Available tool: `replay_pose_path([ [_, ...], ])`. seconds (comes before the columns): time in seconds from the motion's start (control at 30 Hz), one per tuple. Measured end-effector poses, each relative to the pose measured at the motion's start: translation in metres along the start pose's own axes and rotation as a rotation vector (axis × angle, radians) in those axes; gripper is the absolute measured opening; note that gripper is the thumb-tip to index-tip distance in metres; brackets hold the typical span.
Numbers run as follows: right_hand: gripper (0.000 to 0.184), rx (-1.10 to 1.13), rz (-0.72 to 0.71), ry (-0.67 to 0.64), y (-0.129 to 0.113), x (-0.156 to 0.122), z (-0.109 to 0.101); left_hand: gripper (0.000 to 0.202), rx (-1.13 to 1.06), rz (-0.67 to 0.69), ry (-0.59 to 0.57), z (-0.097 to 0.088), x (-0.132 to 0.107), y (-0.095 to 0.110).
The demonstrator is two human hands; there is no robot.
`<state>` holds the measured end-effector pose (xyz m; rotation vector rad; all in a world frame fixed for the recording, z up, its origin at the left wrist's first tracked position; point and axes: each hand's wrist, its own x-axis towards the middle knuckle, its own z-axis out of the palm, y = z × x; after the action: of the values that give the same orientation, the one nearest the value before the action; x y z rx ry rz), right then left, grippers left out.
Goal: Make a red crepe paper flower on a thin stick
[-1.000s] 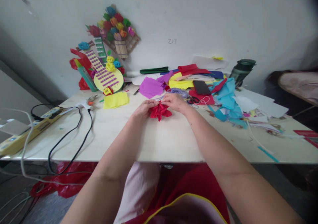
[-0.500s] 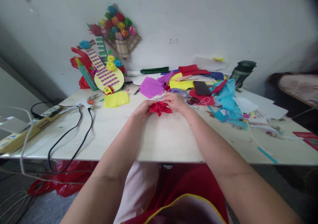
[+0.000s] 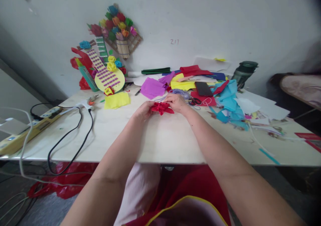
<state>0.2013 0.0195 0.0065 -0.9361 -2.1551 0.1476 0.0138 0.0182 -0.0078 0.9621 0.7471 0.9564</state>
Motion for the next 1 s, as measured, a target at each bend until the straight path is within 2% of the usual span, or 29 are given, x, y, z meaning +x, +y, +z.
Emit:
replay_pose_path([
  [0.17, 0.017, 0.081, 0.037, -0.013, 0.002, -0.002, -0.001, 0.011, 0.017, 0.017, -0.051, 0.0, -0.002, 0.0],
  [0.4, 0.017, 0.17, 0.053, -0.112, 0.001, -0.005, -0.011, 0.015, 0.06, 0.047, -0.083, 0.007, -0.013, 0.005],
  [0.73, 0.022, 0.178, 0.115, -0.284, -0.001, -0.005, -0.018, 0.017, 0.177, 0.065, -0.103, 0.005, -0.015, 0.006],
  [0.87, 0.02, 0.154, 0.082, -0.268, -0.001, -0.004, -0.017, 0.022, 0.158, 0.058, -0.113, 0.005, -0.016, 0.006],
  [1.0, 0.015, 0.117, 0.055, -0.191, -0.002, -0.004, -0.014, 0.022, 0.121, 0.057, -0.117, 0.004, -0.015, 0.006],
])
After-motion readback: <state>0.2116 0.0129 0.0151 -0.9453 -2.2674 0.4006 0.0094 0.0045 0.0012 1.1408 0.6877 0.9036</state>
